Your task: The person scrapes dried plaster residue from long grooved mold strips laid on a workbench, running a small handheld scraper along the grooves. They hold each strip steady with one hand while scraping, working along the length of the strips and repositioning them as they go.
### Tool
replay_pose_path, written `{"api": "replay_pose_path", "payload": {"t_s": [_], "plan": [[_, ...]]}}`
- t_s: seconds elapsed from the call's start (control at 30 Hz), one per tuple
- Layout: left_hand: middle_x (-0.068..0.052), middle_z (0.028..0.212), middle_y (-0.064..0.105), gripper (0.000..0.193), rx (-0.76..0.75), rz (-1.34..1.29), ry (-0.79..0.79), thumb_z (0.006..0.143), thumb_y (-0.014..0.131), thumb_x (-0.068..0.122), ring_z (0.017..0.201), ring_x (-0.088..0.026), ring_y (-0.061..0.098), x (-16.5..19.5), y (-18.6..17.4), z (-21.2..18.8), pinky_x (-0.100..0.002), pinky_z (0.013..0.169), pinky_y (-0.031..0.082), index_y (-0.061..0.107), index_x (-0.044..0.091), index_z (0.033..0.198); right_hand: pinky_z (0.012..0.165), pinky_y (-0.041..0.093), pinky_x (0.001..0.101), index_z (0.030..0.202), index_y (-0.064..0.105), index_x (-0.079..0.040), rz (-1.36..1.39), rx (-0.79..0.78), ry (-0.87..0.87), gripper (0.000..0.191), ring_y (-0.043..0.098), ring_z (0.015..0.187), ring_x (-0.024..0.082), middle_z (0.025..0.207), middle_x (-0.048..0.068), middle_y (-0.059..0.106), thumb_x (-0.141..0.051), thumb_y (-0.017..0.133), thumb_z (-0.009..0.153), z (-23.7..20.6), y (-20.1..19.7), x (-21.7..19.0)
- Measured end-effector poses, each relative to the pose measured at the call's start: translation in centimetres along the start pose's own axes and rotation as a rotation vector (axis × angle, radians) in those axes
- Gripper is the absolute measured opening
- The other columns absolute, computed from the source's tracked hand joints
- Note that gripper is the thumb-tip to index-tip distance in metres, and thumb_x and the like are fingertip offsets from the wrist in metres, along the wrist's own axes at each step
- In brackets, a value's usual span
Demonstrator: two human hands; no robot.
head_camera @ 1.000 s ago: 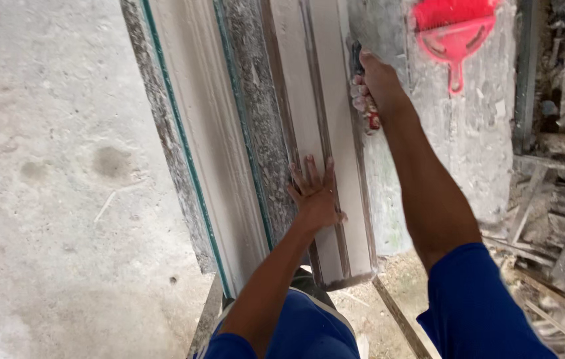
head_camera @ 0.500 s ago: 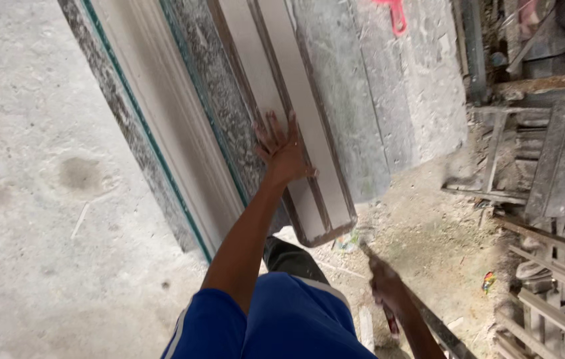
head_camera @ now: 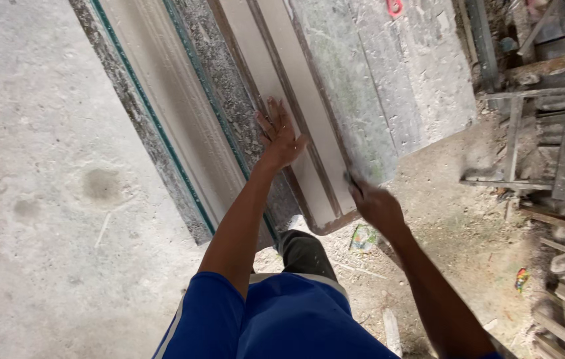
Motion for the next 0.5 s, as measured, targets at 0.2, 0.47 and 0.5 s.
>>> {"api": "replay_pose_path", "payload": {"t_s": [0.2,0.47,0.5], "plan": [[-0.013,0.174,-0.007,0.093,0.010,-0.183,0.134,0.104,0.054,0.047,0.155,-0.049,-0.015,-3.0,-2.5,0.4,-0.072,0.122,0.003,-0.003,0.012,0.168,0.032,0.047,0.0351,0.155,0.034,-0.028,-0.156,0.196,-0.207,0.052,0.054,0.042,0.018,0.074,0.009,0.065,-0.045,0.041,0.106,-0.5,2.2,-7.7],[-0.027,0.168,0.013,0.086,0.459,0.334,0.181,0.097,0.066,0.042,0.154,-0.051,0.010,-13.2,-17.6,0.8,-0.073,0.118,0.016,0.026,0.004,0.164,0.032,0.048,0.0386,0.162,0.020,-0.023,-0.337,0.131,-0.041,0.065,0.060,0.039,0.018,0.073,0.015,0.066,-0.028,0.046,0.103,-4.6,4.5,-16.9],[-0.025,0.168,0.010,0.090,0.429,0.354,0.192,0.094,0.067,0.044,0.153,-0.052,0.005,-14.0,-18.7,1.2,-0.075,0.116,0.015,0.025,0.004,0.162,0.033,0.048,0.0390,0.164,0.021,-0.022,-0.398,0.195,-0.039,0.066,0.060,0.040,0.019,0.075,0.014,0.066,-0.026,0.046,0.102,-1.3,3.2,-18.7]]}}
Point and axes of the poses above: each hand's wrist, its own z-axis towards the middle knuckle, its own y-axis out of the palm, x = y × z, the point moved 1 cm from there along z, towards the middle knuckle
